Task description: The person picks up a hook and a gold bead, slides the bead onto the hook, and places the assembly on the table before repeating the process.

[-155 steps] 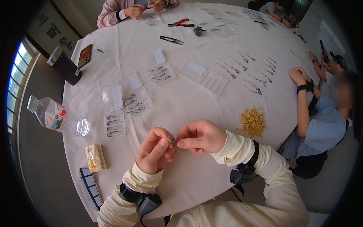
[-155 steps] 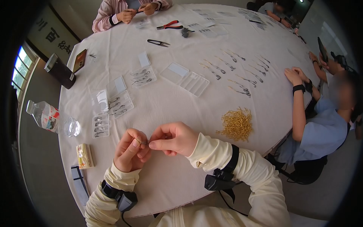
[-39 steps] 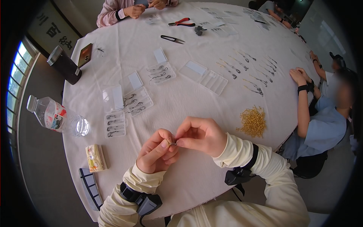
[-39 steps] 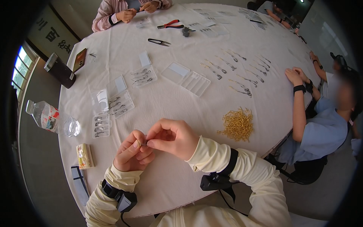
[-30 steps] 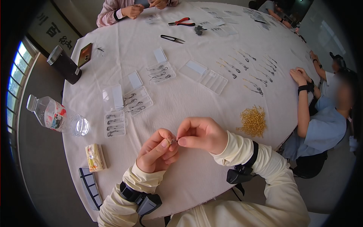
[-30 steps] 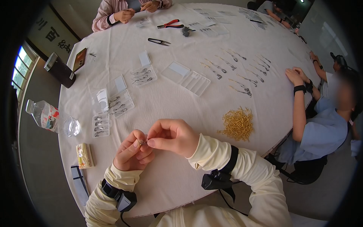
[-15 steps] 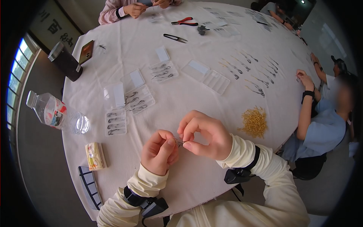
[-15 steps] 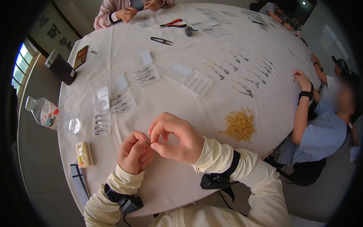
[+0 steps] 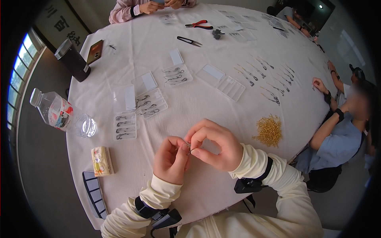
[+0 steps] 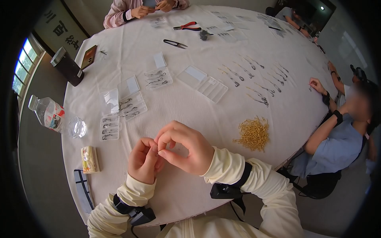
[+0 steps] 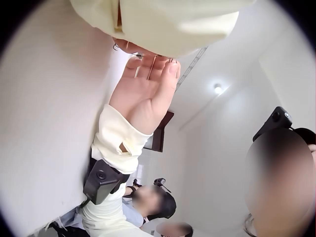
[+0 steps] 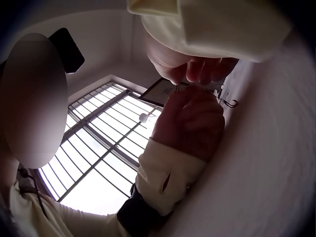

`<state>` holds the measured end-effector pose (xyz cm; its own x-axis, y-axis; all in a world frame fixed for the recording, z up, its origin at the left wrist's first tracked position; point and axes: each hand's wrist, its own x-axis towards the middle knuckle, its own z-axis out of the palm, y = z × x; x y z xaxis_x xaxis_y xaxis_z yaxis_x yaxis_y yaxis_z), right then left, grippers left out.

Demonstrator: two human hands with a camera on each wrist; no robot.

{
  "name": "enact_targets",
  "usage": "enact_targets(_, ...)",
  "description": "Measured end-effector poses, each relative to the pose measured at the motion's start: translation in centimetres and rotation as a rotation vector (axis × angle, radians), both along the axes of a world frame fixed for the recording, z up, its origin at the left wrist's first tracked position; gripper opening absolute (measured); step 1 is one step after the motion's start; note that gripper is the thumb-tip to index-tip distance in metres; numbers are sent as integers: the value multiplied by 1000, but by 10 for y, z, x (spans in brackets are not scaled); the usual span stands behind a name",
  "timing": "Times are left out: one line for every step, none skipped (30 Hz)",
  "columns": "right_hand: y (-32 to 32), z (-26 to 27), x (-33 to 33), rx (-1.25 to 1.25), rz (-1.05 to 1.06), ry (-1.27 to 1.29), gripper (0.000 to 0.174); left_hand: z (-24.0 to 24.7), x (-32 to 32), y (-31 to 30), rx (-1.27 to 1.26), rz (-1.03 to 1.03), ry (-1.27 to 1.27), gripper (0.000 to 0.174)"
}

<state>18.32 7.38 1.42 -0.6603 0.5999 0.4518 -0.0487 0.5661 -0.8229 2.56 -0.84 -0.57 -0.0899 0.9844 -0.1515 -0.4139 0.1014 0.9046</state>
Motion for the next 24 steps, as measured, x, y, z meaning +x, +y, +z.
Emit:
enact_targets(1, -2, -1, -64, 19, 12, 8, 0, 1, 0, 30, 46, 92, 7)
enact_targets(0, -5, -2, -64, 18, 12, 8, 1, 2, -1, 30, 45, 92, 7)
enact_targets(-2, -9, -3, -225, 29, 58, 7, 2, 3, -1, 40, 58, 141, 7)
enact_targets(-4, -11, -3, -386, 40, 104, 6, 3, 3, -1, 49, 72, 189, 7)
enact_targets(-5, -13, -3, -386, 40, 104, 6, 3, 3, -1, 49, 72, 190, 7)
enact_targets(-6, -14, -3, -475, 31, 110, 7, 2, 3, -1, 71, 76, 234, 7)
enact_targets(-6, -14, -2, -563, 23, 115, 8, 1, 3, -1, 94, 81, 278, 8)
enact_targets(-6, -14, -2, -564, 23, 115, 8, 1, 4, -1, 92, 81, 278, 8)
enact_targets(-6, -12, -2, -582, -2, 109, 9, 1, 4, -1, 100, 86, 312, 8)
enact_targets(-6, -11, -1, -600, -27, 103, 9, 1, 4, -1, 108, 91, 347, 8)
enact_targets(-6, -9, 0, -601, -28, 103, 9, 1, 4, -1, 107, 91, 347, 8)
enact_targets(-6, -7, 1, -607, -29, 73, 8, 1, 3, -1, 113, 93, 359, 8)
enact_targets(-6, -6, 2, -614, -30, 42, 7, 1, 3, -1, 118, 95, 371, 8)
enact_targets(-5, -8, 1, -614, -30, 43, 7, 1, 3, -1, 117, 95, 371, 8)
enact_targets(-4, -11, 0, -452, -97, 37, 7, 1, 3, -1, 114, 90, 363, 7)
enact_targets(-4, -12, -1, -290, -162, 32, 8, 1, 3, -1, 111, 85, 355, 7)
enact_targets(-3, -10, -1, -290, -162, 32, 8, 2, 2, -1, 111, 86, 355, 7)
enact_targets(-2, -7, -1, -101, -192, 6, 10, 3, 2, -2, 107, 80, 353, 7)
enact_targets(-2, -4, -2, 88, -220, -19, 13, 3, 2, -2, 104, 74, 351, 7)
enact_targets(-1, -4, -2, 88, -220, -19, 13, 3, 2, -2, 104, 75, 352, 7)
enact_targets(-1, -4, -2, 164, -234, -20, 15, 2, 2, -2, 111, 77, 355, 7)
enact_targets(-1, -4, -2, 240, -248, -20, 18, 2, 2, -2, 118, 79, 358, 7)
enact_targets(0, -4, -2, 241, -248, -20, 18, 2, 3, -2, 118, 80, 358, 7)
enact_targets(1, -4, -2, 309, -249, -25, 19, 2, 3, -2, 131, 81, 365, 6)
